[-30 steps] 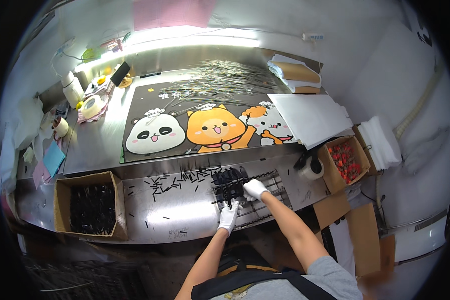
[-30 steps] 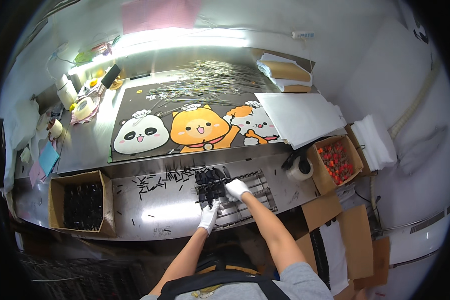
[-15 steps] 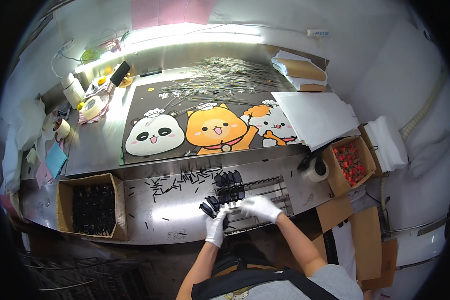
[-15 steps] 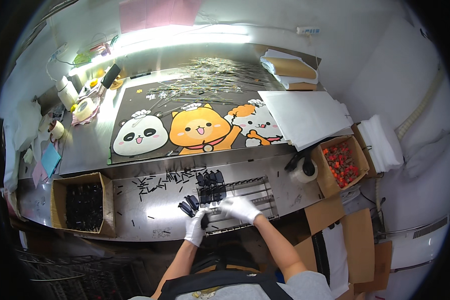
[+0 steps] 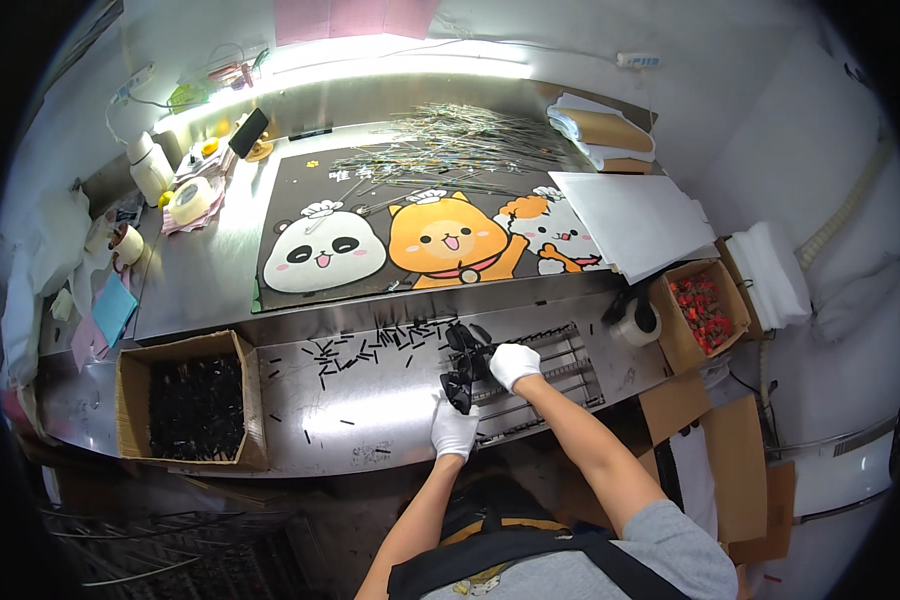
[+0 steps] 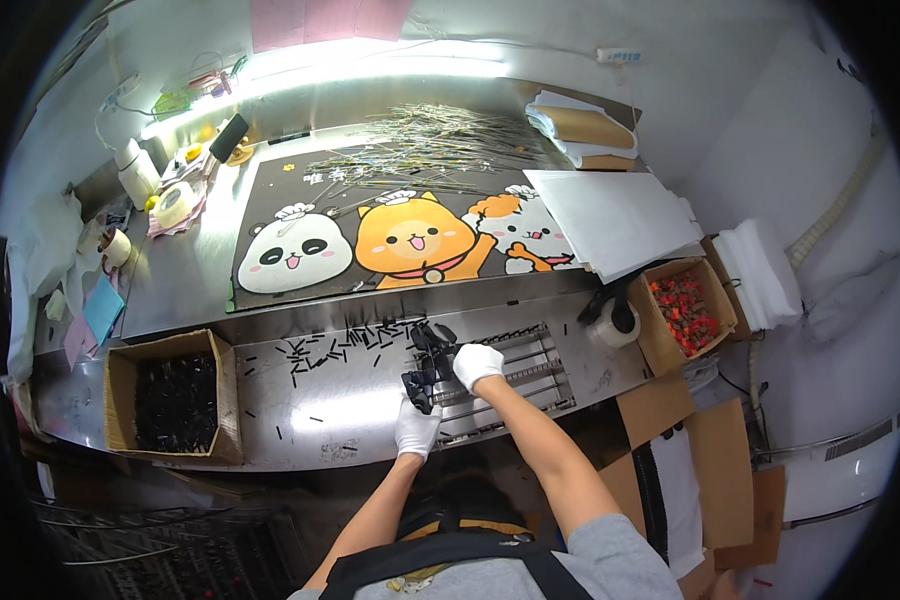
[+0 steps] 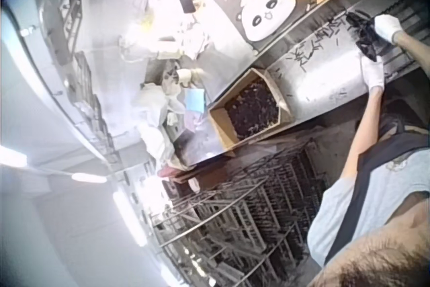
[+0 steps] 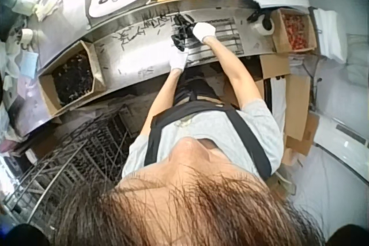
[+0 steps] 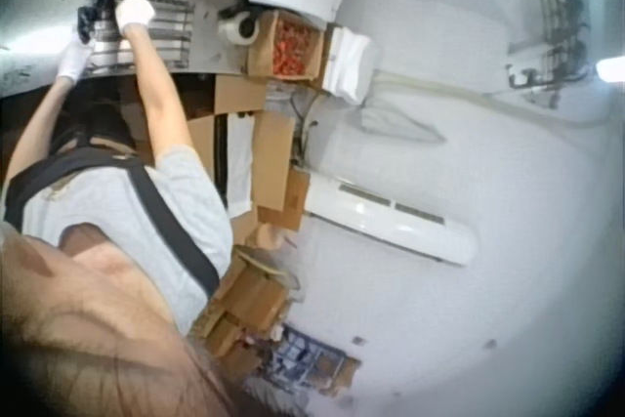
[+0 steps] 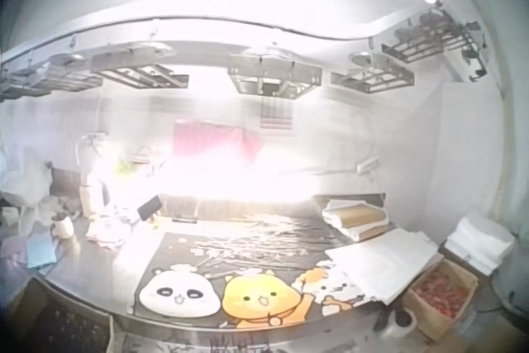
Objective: The person repeatedly picks small black plastic components from a metal tray, aligns them, and places them into a cardboard box lined with white paper. The person also retrieves more components from a nearby rack and continues the assembly process.
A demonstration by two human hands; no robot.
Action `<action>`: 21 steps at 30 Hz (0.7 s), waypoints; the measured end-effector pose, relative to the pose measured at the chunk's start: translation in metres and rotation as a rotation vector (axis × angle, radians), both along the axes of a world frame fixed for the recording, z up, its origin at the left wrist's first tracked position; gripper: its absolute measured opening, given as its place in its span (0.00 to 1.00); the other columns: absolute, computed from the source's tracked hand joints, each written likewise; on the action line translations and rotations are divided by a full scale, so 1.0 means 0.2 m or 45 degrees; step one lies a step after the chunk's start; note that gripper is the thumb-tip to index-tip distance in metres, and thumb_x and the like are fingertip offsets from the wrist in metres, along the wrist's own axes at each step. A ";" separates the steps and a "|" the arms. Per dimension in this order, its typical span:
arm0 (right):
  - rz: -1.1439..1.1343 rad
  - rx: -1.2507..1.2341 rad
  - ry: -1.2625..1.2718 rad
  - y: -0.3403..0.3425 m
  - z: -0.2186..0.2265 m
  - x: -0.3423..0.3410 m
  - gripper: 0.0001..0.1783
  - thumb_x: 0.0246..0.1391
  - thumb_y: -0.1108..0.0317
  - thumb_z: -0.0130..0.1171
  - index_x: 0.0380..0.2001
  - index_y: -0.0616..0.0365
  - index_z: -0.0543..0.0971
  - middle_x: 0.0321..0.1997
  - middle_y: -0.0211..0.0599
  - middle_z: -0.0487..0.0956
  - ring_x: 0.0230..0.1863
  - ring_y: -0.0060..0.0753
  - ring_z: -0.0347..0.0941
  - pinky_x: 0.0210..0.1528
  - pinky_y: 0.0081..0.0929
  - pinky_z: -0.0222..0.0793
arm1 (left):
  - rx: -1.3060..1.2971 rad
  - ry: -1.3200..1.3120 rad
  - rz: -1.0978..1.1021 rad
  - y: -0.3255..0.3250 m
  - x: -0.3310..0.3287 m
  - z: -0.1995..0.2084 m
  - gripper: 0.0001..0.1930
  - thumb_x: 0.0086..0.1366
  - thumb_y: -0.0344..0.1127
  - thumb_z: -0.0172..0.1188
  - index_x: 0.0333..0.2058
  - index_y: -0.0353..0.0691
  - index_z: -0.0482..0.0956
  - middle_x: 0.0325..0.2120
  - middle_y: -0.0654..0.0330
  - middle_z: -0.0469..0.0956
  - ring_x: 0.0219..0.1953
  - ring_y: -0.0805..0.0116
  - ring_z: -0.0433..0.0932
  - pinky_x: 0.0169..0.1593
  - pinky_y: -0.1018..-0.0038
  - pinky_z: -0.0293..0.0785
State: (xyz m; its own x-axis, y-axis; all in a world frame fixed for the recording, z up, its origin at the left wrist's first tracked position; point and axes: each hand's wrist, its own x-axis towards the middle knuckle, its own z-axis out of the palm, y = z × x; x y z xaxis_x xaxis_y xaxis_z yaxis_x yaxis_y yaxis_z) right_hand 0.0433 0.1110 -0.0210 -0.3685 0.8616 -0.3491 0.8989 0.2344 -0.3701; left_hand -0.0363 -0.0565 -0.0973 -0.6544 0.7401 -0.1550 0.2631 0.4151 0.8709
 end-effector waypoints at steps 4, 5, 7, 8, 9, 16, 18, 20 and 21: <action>-0.522 -0.696 0.840 0.00 0.17 0.06 0.12 0.59 0.64 0.52 0.27 0.59 0.79 0.21 0.31 0.78 0.14 0.26 0.73 0.16 0.25 0.68 | -0.012 -0.172 0.043 0.00 -0.01 0.06 0.20 0.56 0.38 0.71 0.43 0.34 0.79 0.35 0.51 0.83 0.37 0.55 0.82 0.45 0.64 0.78; -0.350 -0.719 0.839 -0.02 0.22 0.08 0.12 0.59 0.64 0.51 0.27 0.58 0.79 0.21 0.31 0.78 0.14 0.25 0.72 0.16 0.23 0.67 | 0.062 -0.303 0.061 0.00 -0.01 0.08 0.17 0.58 0.38 0.71 0.41 0.33 0.80 0.32 0.55 0.83 0.34 0.63 0.81 0.42 0.67 0.78; -0.101 -0.831 0.814 -0.10 0.31 0.12 0.13 0.61 0.63 0.51 0.28 0.57 0.80 0.20 0.30 0.78 0.14 0.20 0.71 0.17 0.19 0.67 | 0.495 -0.651 0.192 0.03 -0.03 0.15 0.10 0.66 0.34 0.66 0.40 0.32 0.83 0.28 0.65 0.81 0.31 0.77 0.76 0.40 0.76 0.75; -0.077 -1.019 0.908 -0.14 0.34 0.13 0.12 0.61 0.64 0.51 0.28 0.56 0.80 0.21 0.29 0.78 0.15 0.19 0.71 0.17 0.18 0.67 | 0.408 -0.924 0.162 0.02 -0.06 0.18 0.11 0.68 0.32 0.63 0.46 0.33 0.82 0.31 0.64 0.81 0.32 0.75 0.78 0.40 0.76 0.76; -0.080 -1.131 0.904 -0.17 0.38 0.14 0.12 0.61 0.63 0.51 0.28 0.57 0.80 0.21 0.30 0.78 0.15 0.19 0.71 0.17 0.17 0.67 | 0.550 -1.191 0.108 0.04 -0.08 0.22 0.12 0.69 0.32 0.63 0.47 0.33 0.81 0.33 0.64 0.81 0.32 0.74 0.78 0.39 0.76 0.76; 0.212 -1.957 1.225 -0.29 0.39 0.11 0.13 0.60 0.63 0.53 0.31 0.64 0.77 0.20 0.42 0.77 0.10 0.27 0.67 0.12 0.21 0.62 | 0.572 -1.321 -0.400 0.06 -0.29 0.48 0.15 0.61 0.27 0.67 0.48 0.37 0.82 0.42 0.61 0.83 0.41 0.70 0.82 0.47 0.74 0.80; 0.294 -2.468 1.522 -0.34 0.37 0.09 0.14 0.57 0.64 0.52 0.24 0.65 0.74 0.13 0.43 0.73 0.08 0.29 0.63 0.11 0.25 0.60 | 0.574 -1.240 -0.428 0.03 -0.30 0.53 0.19 0.60 0.25 0.68 0.50 0.37 0.81 0.44 0.59 0.83 0.44 0.69 0.81 0.50 0.72 0.79; 0.447 -2.820 1.694 -0.40 0.35 0.06 0.14 0.59 0.65 0.50 0.24 0.66 0.72 0.12 0.42 0.70 0.08 0.32 0.64 0.10 0.26 0.59 | 0.448 -1.371 -0.382 0.01 -0.30 0.55 0.21 0.58 0.22 0.67 0.52 0.38 0.79 0.44 0.58 0.82 0.46 0.68 0.80 0.53 0.71 0.78; 0.470 -2.852 1.697 -0.42 0.35 0.05 0.14 0.58 0.67 0.49 0.24 0.67 0.71 0.12 0.42 0.70 0.07 0.32 0.64 0.10 0.26 0.59 | 0.546 -1.465 -0.381 -0.01 -0.31 0.55 0.22 0.57 0.20 0.65 0.52 0.40 0.79 0.45 0.58 0.81 0.48 0.68 0.79 0.54 0.72 0.77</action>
State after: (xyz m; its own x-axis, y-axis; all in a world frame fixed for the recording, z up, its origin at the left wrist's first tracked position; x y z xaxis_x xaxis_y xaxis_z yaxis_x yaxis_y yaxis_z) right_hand 0.0537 0.0274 0.0489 -0.9401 -0.2578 0.2228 0.2205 -0.9588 -0.1791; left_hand -0.0985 -0.0576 0.0132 -0.0994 0.9673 -0.2333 -0.6998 0.0988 0.7074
